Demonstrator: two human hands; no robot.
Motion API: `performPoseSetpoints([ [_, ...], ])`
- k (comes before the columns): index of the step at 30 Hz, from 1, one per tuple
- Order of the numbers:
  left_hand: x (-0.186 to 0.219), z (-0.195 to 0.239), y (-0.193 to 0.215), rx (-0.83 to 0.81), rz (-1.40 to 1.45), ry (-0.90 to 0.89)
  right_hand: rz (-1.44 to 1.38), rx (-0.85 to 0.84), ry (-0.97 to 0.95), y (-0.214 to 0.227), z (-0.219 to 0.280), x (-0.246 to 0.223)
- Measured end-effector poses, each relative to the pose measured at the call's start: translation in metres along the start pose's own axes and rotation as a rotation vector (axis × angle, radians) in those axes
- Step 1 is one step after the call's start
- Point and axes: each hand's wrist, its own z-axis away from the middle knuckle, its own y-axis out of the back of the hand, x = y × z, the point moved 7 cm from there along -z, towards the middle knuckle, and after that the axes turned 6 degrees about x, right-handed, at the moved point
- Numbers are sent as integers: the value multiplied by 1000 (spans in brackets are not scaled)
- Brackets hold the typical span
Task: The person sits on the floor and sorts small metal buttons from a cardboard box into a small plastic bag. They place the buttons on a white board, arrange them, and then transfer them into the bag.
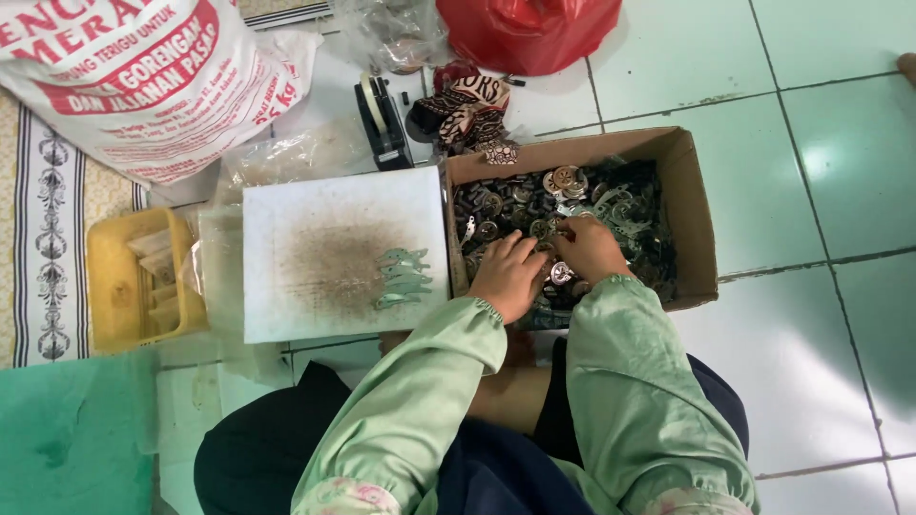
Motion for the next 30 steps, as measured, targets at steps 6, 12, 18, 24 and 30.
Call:
performPoseSetpoints([
  [6, -22, -8, -61, -150, -74, 26, 285, 278, -98, 12, -36, 63],
  [12, -22, 2, -66, -185, -85, 25, 423, 351, -52, 1, -54, 68],
  [18, -24, 1, -69, -178, -72, 25, 540, 658, 151, -32, -65, 110],
  [24, -33, -2, -98, -224, -36, 95, 672, 604, 218, -19, -36, 89],
  [30, -1, 13, -13, -53, 12, 60, 257, 378, 141, 8, -18, 39],
])
